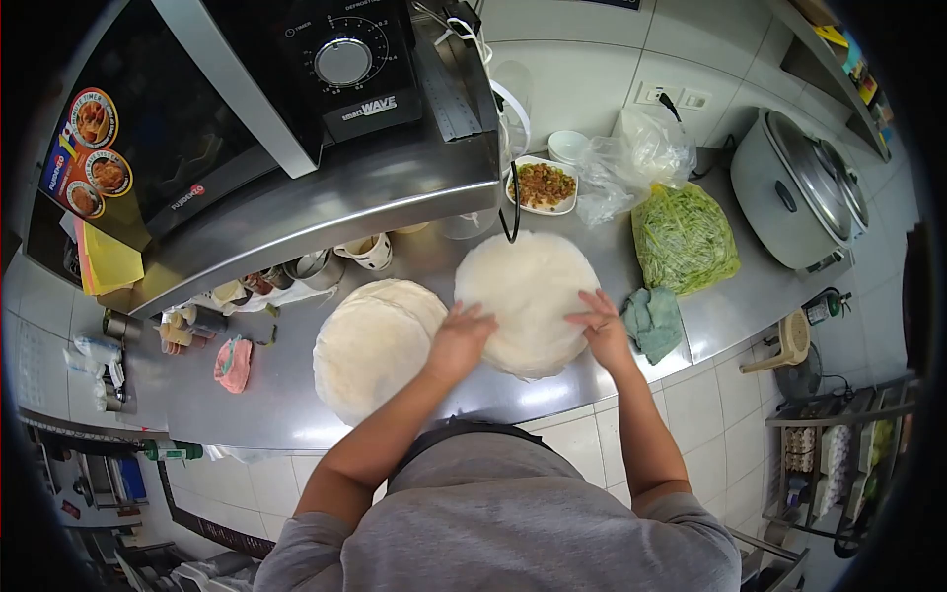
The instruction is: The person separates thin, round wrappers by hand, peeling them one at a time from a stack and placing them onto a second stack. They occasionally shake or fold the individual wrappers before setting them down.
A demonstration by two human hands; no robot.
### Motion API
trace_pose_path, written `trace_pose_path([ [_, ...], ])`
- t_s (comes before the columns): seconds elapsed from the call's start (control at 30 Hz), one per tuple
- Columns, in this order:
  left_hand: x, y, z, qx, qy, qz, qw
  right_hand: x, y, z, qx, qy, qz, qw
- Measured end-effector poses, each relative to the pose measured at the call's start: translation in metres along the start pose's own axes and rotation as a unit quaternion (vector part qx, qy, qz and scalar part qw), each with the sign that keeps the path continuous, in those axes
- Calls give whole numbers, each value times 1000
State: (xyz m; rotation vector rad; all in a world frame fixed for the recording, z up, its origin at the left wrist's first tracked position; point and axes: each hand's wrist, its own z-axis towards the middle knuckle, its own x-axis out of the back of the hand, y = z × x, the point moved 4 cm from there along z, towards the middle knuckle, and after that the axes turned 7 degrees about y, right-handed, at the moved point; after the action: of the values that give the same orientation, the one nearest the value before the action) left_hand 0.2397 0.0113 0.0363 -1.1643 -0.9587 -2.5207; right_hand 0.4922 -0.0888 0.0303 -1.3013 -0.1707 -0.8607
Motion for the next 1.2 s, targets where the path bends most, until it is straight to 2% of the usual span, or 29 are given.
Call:
trace_pose_path([
  [0.03, -14, -2, -12, -34, -47, 51, 997, -12, 20, -11, -8, -13, -25, 1000],
  [0.17, -26, -1, -34, -28, -81, 76, 993, -14, 31, -20, -14, -13, -65, 998],
  [0.23, -20, 1, -30, 30, -121, -24, 992, -10, 28, -21, -21, -17, -112, 993],
  [0.3, -1, 10, -30, 39, -95, -23, 994, -8, 22, -20, -8, -32, -200, 979],
  [0.33, 11, 12, -32, 48, -71, -20, 996, -8, 14, -15, -2, -36, -200, 979],
  [0.37, 20, 11, -38, 56, -67, -17, 996, -9, 4, -13, 6, -13, -185, 983],
  [0.43, 49, -3, -60, 171, 44, 143, 974, -18, -21, -8, 21, -1, -162, 987],
  [0.5, 53, -28, -91, 217, 74, 159, 960, -35, -54, -5, 46, 16, -56, 997],
  [0.57, 56, -38, -105, 224, 65, 94, 968, -67, -79, -6, 26, -46, 37, 998],
  [0.63, 58, -40, -102, 204, 87, 101, 970, -106, -98, -8, 25, -117, 115, 986],
  [0.67, 58, -44, -101, 206, 95, 117, 967, -127, -104, -11, -86, -178, 180, 964],
  [0.73, 59, -46, -97, 204, 119, 128, 963, -168, -105, -10, -121, -205, 217, 947],
  [0.77, 60, -46, -97, 209, 124, 132, 961, -186, -106, -7, -116, -212, 217, 946],
  [0.83, 61, -45, -99, 239, 89, 110, 961, -216, -101, -1, -181, -230, 152, 944],
  [0.87, 63, -41, -100, 243, 93, 114, 959, -225, -101, 3, -176, -236, 154, 943],
  [0.93, 72, -24, -100, 229, 139, 36, 963, -236, -110, 11, -58, -259, 31, 964],
  [0.97, 72, -24, -102, 232, 141, 40, 961, -240, -112, 13, -55, -263, 33, 963],
  [1.03, 72, -25, -108, 248, 155, -8, 956, -245, -122, 8, -122, -362, 85, 920],
  [1.07, 72, -29, -111, 252, 159, -6, 955, -245, -126, 6, -119, -367, 85, 919],
  [1.13, 74, -43, -117, 307, 214, -35, 927, -243, -128, -3, -287, -343, 304, 841],
  [1.17, 75, -47, -121, 309, 215, -35, 926, -240, -128, -6, -287, -345, 302, 841],
  [1.2, 75, -55, -127, 407, 208, -123, 881, -237, -131, -7, -293, -359, 324, 825],
])
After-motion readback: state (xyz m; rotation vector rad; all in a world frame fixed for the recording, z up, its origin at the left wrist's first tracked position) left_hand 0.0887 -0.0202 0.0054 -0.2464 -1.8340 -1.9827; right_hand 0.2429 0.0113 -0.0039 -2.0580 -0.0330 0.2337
